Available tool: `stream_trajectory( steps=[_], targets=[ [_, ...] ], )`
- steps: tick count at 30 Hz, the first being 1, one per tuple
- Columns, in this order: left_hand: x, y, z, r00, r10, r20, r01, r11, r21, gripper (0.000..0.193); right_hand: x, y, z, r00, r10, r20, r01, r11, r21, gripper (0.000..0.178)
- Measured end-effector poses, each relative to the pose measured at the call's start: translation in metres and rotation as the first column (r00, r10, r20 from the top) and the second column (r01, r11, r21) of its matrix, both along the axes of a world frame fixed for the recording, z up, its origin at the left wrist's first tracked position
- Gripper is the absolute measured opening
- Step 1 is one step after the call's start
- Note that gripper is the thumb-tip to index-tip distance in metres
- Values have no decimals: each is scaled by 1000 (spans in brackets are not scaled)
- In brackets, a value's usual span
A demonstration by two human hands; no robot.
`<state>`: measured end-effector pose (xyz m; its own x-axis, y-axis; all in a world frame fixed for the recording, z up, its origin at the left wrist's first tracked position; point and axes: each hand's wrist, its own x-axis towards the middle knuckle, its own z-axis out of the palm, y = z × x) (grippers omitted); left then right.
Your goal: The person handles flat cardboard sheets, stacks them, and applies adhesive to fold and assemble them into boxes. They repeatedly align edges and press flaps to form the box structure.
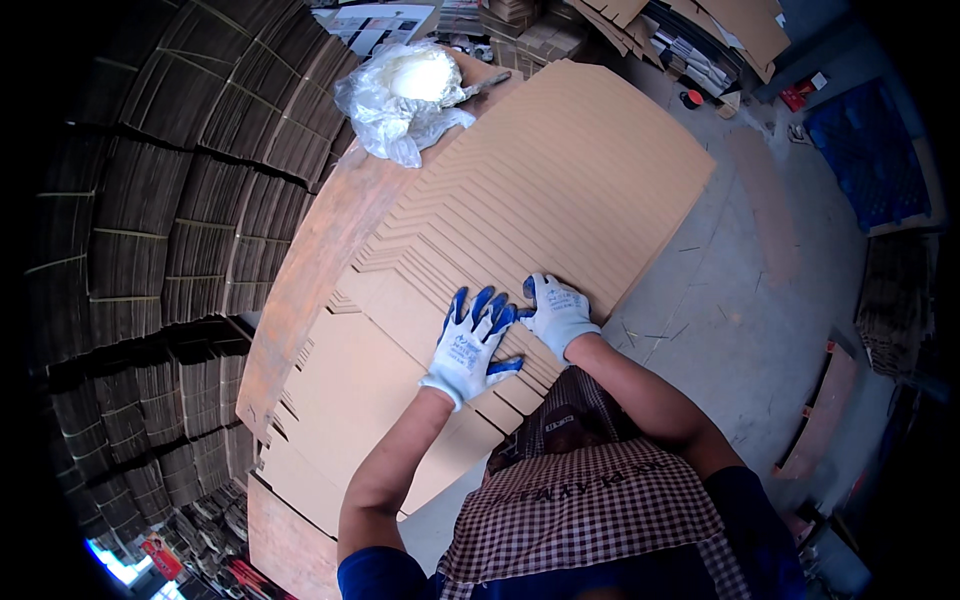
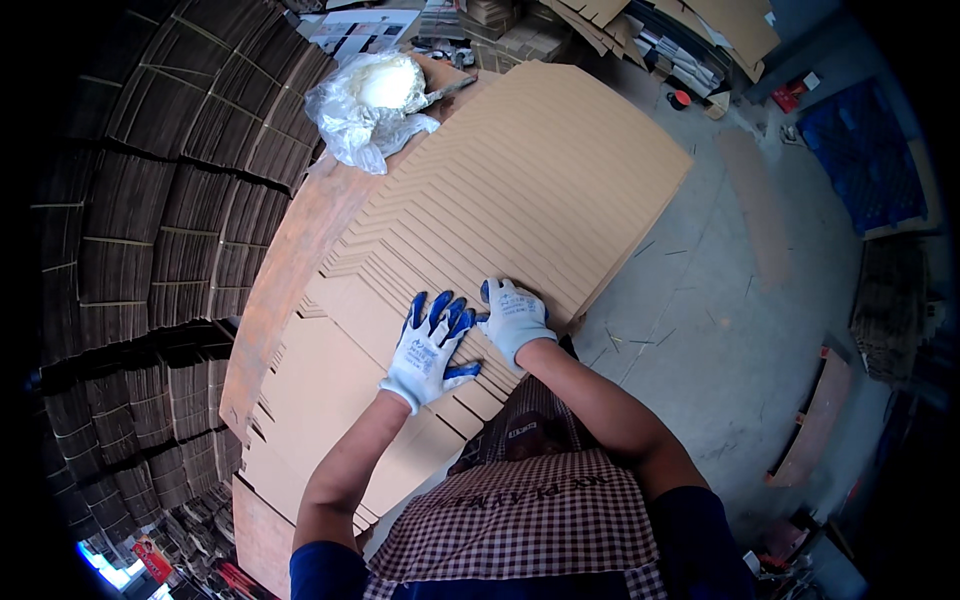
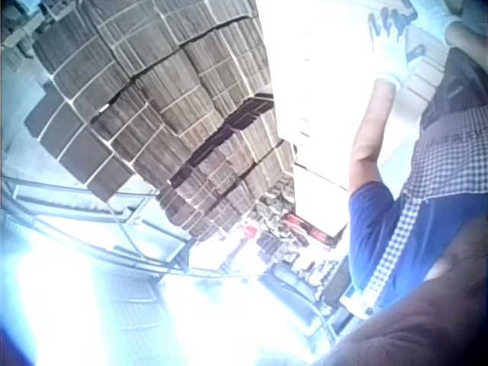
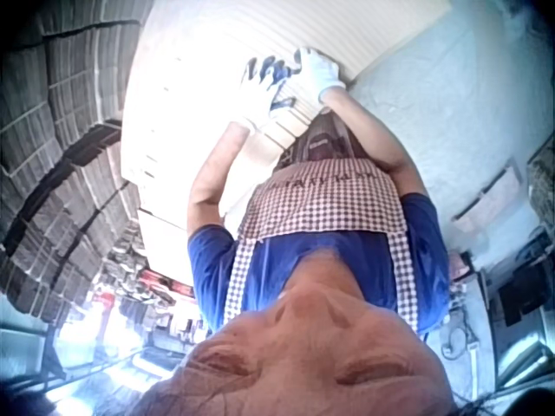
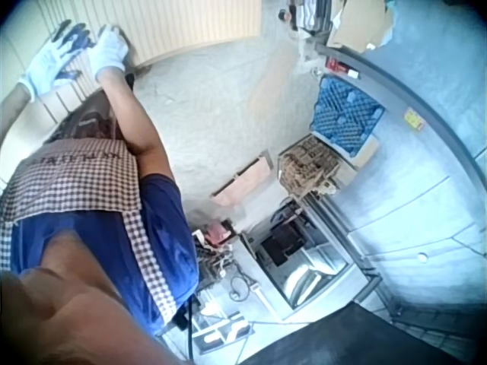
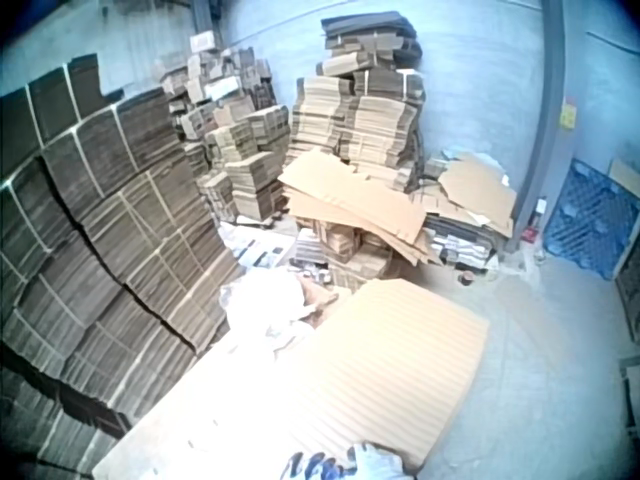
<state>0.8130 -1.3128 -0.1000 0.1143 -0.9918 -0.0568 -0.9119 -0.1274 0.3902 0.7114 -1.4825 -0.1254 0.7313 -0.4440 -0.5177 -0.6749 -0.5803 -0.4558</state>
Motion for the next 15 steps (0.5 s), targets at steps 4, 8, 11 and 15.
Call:
stream_trajectory(
  steps=[4,8,11,15],
  targets=[
    [3,4,-1,1000,-13,-8,13,1000,1,77,0,0,-3,1000,-9,2,9,1000,-24,46],
    [24,8,-9,1000,9,-5,-10,998,-68,68,-2,-2,-1,999,-15,33,14,1000,21,45],
    [37,0,-3,997,49,54,-44,994,-97,61,-6,-3,-5,996,-40,78,41,999,-16,39],
    [42,-2,-11,989,104,101,-96,992,-87,59,-32,3,-6,972,-85,220,91,996,-16,32]
  ],
)
